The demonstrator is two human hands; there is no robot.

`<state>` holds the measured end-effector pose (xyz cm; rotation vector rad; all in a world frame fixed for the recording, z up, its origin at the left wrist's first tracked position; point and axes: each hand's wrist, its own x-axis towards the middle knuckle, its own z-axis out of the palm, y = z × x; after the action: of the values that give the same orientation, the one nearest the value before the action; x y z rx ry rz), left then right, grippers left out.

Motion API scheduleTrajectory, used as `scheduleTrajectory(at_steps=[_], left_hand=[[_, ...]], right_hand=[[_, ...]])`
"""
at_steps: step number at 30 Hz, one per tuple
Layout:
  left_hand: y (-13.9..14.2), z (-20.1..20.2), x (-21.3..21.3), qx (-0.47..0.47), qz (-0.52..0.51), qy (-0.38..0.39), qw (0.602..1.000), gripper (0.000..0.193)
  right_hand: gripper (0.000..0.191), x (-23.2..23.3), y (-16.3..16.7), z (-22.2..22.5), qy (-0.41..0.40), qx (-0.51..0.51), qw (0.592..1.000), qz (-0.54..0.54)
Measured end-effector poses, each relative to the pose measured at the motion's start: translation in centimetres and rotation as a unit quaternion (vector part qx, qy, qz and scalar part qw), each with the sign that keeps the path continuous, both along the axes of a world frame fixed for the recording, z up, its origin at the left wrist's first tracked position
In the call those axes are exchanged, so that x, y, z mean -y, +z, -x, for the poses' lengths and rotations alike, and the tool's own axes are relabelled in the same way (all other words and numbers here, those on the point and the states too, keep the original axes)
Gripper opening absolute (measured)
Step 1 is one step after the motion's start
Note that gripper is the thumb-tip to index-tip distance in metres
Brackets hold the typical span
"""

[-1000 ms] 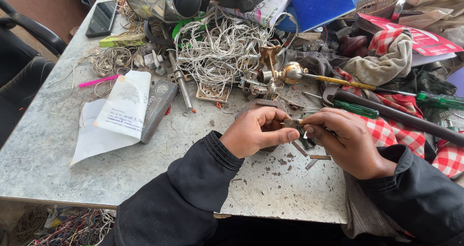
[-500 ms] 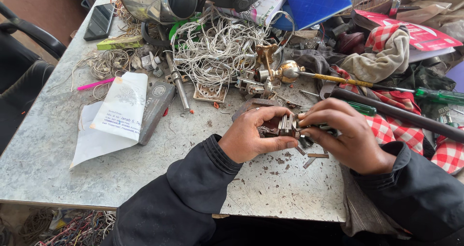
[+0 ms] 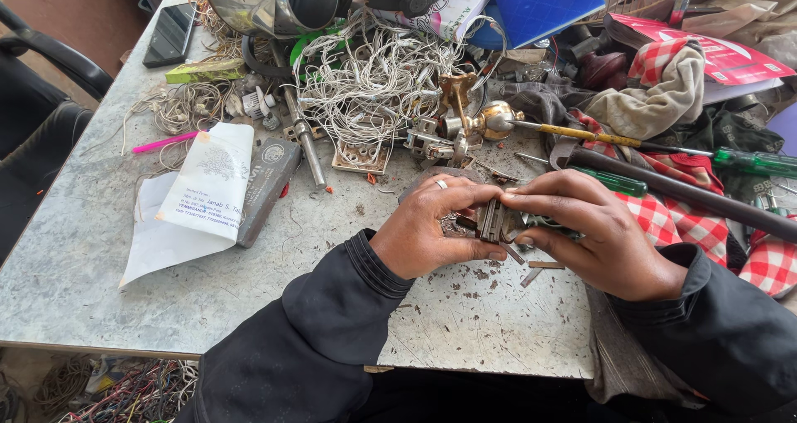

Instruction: The person uses a hammer and a screwdriver to disassemble a small electrical component with copper windings. They repeatedly strike the component to separate its metal plates and then pry the parts apart with the screwdriver.

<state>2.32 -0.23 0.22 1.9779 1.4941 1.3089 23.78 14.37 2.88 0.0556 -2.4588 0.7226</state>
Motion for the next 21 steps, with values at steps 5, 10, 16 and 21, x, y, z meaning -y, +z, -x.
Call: scheduleTrajectory(at_steps=[5, 10, 16, 21], left_hand=[[0.3, 0.2, 0.0, -0.032, -0.017, 0.019, 0.999, 0.067], [0.7, -0.3, -0.3, 0.006, -0.014, 0.048, 0.999, 0.056], [1.0, -0.3, -0.4, 0.003, -0.017, 0.049, 0.999, 0.052], [0.8, -0.5, -0.3, -0.066, -0.023, 0.073, 0.995, 0.053]], right_hand=[[0.054, 0.3, -0.1, 0.3, -0.013, 0.028, 0.999, 0.037], [0.061, 0.8, 0.0, 0.9, -0.019, 0.053, 0.99, 0.133], [0.066, 1.1, 0.1, 1.3, -0.058, 0.044, 0.994, 0.084], [0.061, 1.3, -0.2, 1.3, -0.08, 0.033, 0.996, 0.007]])
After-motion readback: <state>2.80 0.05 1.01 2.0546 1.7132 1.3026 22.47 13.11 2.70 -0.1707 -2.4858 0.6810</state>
